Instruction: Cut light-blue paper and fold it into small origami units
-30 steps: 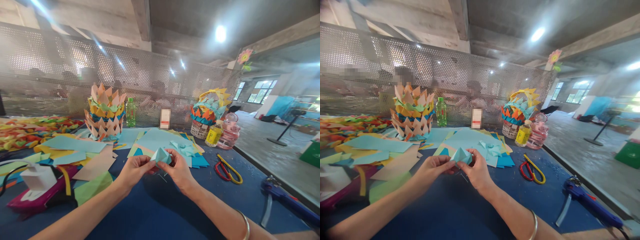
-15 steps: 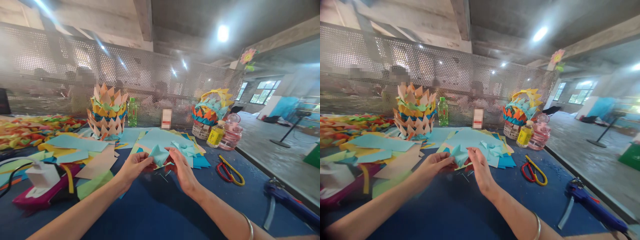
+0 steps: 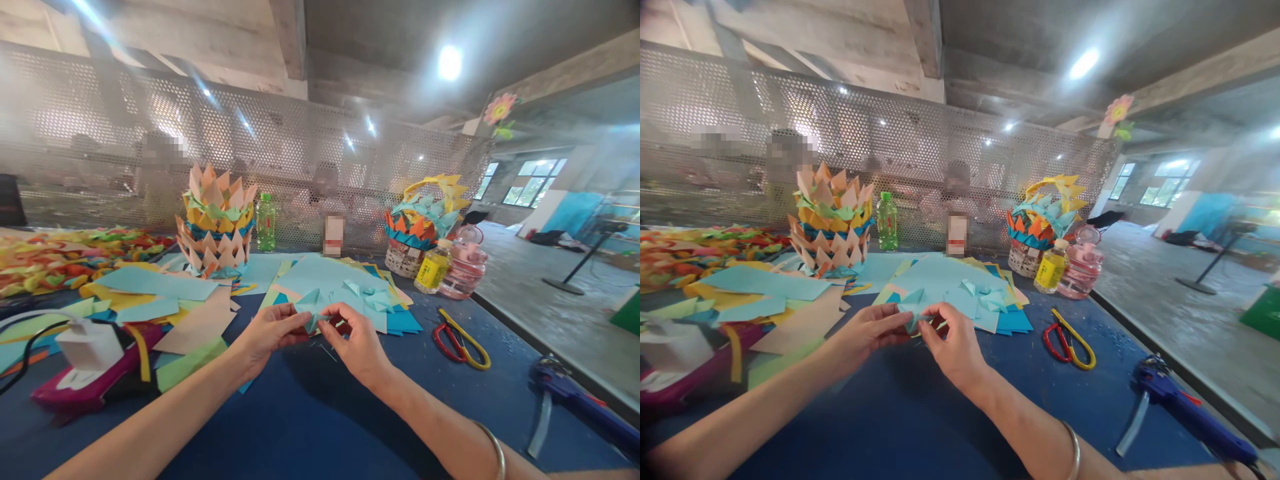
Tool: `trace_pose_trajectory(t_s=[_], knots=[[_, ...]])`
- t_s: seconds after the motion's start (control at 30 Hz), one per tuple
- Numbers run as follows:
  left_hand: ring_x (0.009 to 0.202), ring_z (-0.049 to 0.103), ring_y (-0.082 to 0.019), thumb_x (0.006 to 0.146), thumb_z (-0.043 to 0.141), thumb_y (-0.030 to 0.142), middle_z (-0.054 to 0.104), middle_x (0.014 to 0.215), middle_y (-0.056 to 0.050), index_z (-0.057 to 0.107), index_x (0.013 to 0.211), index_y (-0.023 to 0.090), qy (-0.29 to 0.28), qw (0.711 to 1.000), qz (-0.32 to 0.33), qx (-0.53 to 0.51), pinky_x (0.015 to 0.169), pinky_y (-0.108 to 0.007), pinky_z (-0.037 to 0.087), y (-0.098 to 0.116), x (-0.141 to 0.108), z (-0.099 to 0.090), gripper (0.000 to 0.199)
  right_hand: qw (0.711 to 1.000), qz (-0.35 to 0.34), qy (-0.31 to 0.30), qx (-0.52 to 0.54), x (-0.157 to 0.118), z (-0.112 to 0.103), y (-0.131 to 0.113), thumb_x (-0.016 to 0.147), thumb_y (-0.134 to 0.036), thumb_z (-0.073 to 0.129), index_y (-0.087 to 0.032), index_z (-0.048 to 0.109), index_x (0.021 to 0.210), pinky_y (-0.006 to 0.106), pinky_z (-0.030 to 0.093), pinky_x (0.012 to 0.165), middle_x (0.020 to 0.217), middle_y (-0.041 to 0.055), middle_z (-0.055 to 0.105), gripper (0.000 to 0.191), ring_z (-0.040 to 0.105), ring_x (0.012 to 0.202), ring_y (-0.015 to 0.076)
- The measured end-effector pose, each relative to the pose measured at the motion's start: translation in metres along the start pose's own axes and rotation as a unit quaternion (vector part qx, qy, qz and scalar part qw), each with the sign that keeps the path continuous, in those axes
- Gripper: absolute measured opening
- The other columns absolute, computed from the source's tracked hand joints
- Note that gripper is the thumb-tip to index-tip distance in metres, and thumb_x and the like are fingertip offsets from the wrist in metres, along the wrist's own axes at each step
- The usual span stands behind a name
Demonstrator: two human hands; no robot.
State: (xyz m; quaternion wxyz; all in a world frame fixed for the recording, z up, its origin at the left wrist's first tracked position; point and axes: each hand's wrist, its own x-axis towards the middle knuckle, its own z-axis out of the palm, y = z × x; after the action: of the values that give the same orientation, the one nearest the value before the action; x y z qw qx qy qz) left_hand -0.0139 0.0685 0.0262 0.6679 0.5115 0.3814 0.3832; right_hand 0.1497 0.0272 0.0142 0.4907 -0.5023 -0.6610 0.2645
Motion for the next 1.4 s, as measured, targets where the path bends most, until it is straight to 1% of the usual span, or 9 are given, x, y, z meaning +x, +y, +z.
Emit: trace_pose_trajectory(t_s=[0.17,0.47,0.6,0.8,1.1,1.23,1.27,1.33,1.4], knots=[[0.076,0.065,-0.017,0.064,0.07,0.036,0.068,0.077,-0.005,0.058,0.067,0.014,-0.048,0.997,-0.066,-0.011,0.074,-0.027,0.049,0.0,-0.001,0.0,0.025,1.0,-0.024,0.009,-0.016,0.001,0.0,0.001,0.078,-0.03,0.054,-0.019,0.059,0.081,0.023,0.043,0.053,0.078,0.0017,0.058,0.013,0.052,0.058,0.01],[0.067,0.064,-0.015,0.067,0.067,0.039,0.068,0.07,-0.005,0.06,0.074,0.013,-0.052,0.995,-0.042,0.073,0.063,-0.025,0.047,-0.004,0.0,-0.001,0.028,0.985,-0.105,0.05,-0.125,0.003,-0.005,0.003,0.072,-0.027,0.062,-0.021,0.063,0.07,0.029,0.044,0.066,0.094,0.0053,0.049,0.007,0.05,0.083,0.0164],[0.066,0.062,-0.014,0.066,0.068,0.039,0.066,0.068,-0.004,0.06,0.072,0.014,-0.055,0.996,-0.038,0.063,0.064,-0.025,0.046,-0.005,0.001,-0.001,0.027,0.985,-0.112,0.042,-0.121,0.002,-0.004,0.003,0.075,-0.027,0.059,-0.02,0.06,0.069,0.028,0.044,0.064,0.084,0.0037,0.052,0.009,0.051,0.074,0.0146],[0.065,0.057,-0.01,0.067,0.067,0.037,0.062,0.068,-0.002,0.062,0.072,0.013,-0.066,0.996,-0.025,0.052,0.063,-0.021,0.043,0.002,-0.003,0.001,0.025,0.994,-0.059,0.04,-0.088,0.004,-0.002,0.004,0.077,-0.031,0.056,-0.02,0.056,0.069,0.025,0.041,0.053,0.073,0.0005,0.055,0.014,0.047,0.055,0.0098],[0.057,0.05,-0.008,0.065,0.068,0.036,0.055,0.061,0.001,0.059,0.062,0.013,-0.045,0.997,0.02,0.059,0.058,-0.021,0.039,-0.003,0.0,0.0,0.024,0.997,-0.046,0.048,-0.044,-0.001,-0.003,0.003,0.081,-0.039,0.05,-0.02,0.055,0.078,0.023,0.037,0.049,0.073,0.0003,0.057,0.02,0.045,0.052,0.0095],[0.056,0.048,-0.008,0.066,0.066,0.036,0.054,0.059,0.001,0.057,0.06,0.014,-0.001,0.998,0.023,0.059,0.056,-0.02,0.038,0.0,-0.002,0.001,0.025,0.978,-0.061,0.114,-0.162,0.054,-0.023,0.016,0.09,-0.036,0.03,-0.019,0.052,0.096,0.024,0.042,0.062,0.088,0.0044,0.06,0.028,0.054,0.074,0.0139],[0.056,0.048,-0.008,0.066,0.066,0.035,0.054,0.059,0.001,0.057,0.06,0.014,0.002,0.998,0.02,0.065,0.056,-0.02,0.038,0.002,-0.004,0.002,0.024,0.96,-0.064,0.108,-0.249,0.078,-0.029,0.022,0.091,-0.032,0.027,-0.017,0.051,0.099,0.026,0.042,0.069,0.093,0.0063,0.061,0.029,0.055,0.082,0.0156],[0.054,0.047,-0.008,0.067,0.065,0.036,0.053,0.056,0.002,0.056,0.059,0.014,0.01,0.996,0.022,0.087,0.055,-0.019,0.037,0.004,-0.006,0.004,0.025,0.884,-0.072,0.05,-0.459,0.127,-0.037,0.039,0.09,-0.025,0.027,-0.014,0.046,0.114,0.032,0.039,0.083,0.109,0.011,0.058,0.032,0.05,0.102,0.0203],[0.053,0.046,-0.008,0.066,0.064,0.037,0.053,0.056,0.001,0.056,0.059,0.015,0.017,0.995,0.032,0.095,0.054,-0.019,0.037,0.005,-0.005,0.003,0.025,0.861,-0.082,0.018,-0.502,0.171,-0.04,0.059,0.088,-0.026,0.034,-0.013,0.04,0.124,0.037,0.035,0.088,0.117,0.014,0.055,0.038,0.043,0.113,0.0246]])
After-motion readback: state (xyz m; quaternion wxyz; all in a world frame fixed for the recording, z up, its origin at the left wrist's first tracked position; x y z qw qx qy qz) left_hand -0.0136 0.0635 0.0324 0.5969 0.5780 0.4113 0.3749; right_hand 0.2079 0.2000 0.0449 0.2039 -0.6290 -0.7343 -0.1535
